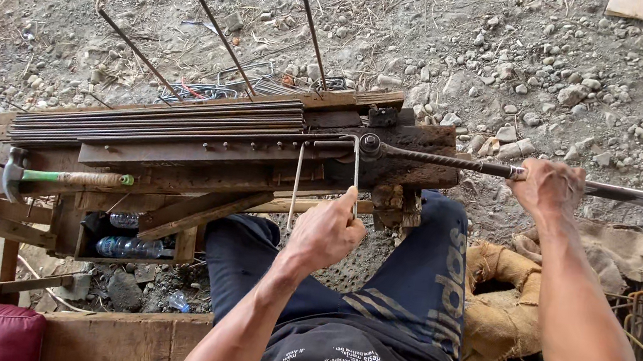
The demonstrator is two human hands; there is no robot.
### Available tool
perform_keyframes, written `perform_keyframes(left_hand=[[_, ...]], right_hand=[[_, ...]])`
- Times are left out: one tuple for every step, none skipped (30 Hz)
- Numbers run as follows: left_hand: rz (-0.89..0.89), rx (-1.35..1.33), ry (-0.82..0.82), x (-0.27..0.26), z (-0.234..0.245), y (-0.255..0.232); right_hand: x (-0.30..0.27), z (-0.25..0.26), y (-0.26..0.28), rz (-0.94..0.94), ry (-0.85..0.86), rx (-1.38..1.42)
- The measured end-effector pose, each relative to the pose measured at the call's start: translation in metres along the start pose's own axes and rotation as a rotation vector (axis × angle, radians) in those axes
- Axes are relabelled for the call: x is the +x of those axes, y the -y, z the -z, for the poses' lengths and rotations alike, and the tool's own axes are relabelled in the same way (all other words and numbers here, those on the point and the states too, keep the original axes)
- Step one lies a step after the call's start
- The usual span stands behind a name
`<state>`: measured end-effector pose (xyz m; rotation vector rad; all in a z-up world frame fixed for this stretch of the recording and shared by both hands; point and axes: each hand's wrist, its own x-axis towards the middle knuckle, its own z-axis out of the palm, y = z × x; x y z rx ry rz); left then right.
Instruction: The person bends metal rods using a manual bending machine, repeatedly inserting rods into the jig, rotating the crank to bend them, and using a hammer to adjust the shape. The person also uses a metal bar to assist in the bending process.
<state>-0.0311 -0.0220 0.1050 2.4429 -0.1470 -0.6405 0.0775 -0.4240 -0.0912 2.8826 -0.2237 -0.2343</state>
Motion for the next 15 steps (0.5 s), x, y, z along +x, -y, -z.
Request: perform_keyframes(left_hand=[[0.008,0.002,0.001,0.001,0.001,-0.001],[0.018,0.002,0.003,0.001,0.001,-0.002],[0.023,0.001,0.006,0.000,-0.003,-0.001],[0.018,0.028,0.005,0.000,-0.005,0.000],[0.013,0.055,0.004,-0.001,-0.006,0.002],[0.020,0.055,-0.002,-0.002,-0.013,0.009],[-0.106,0.088,-0.169,-0.003,-0.020,0.016],[-0.236,0.123,-0.335,-0.004,-0.028,0.023],[-0.231,0.124,-0.341,0.000,-0.014,0.023],[-0.358,0.278,-0.608,0.002,-0.004,0.023],[-0.491,0.438,-0.873,0.004,0.007,0.024],[-0.485,0.437,-0.869,0.012,0.031,0.032],[-0.500,0.372,-0.913,0.021,0.056,0.039],[-0.523,0.306,-0.963,0.033,0.083,0.045],[-0.526,0.306,-0.967,0.028,0.104,0.051]], right_hand=[[-0.001,-0.002,-0.001,-0.007,0.006,0.024],[-0.002,-0.005,-0.001,-0.012,0.014,0.047],[-0.026,0.010,0.002,-0.008,0.018,0.047],[-0.045,0.028,0.008,0.002,0.005,0.033],[-0.064,0.045,0.013,0.013,-0.009,0.019],[-0.081,0.045,0.018,0.022,-0.013,0.021],[-0.099,0.046,0.022,-0.032,0.001,0.051],[-0.116,0.046,0.025,-0.087,0.014,0.080],[-0.122,0.045,0.029,-0.080,0.011,0.082],[-0.131,0.042,0.032,-0.139,0.053,0.087],[-0.142,0.038,0.035,-0.198,0.095,0.092],[-0.144,0.038,0.036,-0.194,0.101,0.090],[-0.147,0.038,0.037,-0.195,0.102,0.118],[-0.145,0.040,0.037,-0.202,0.094,0.148],[-0.142,0.033,0.034,-0.203,0.089,0.149]])
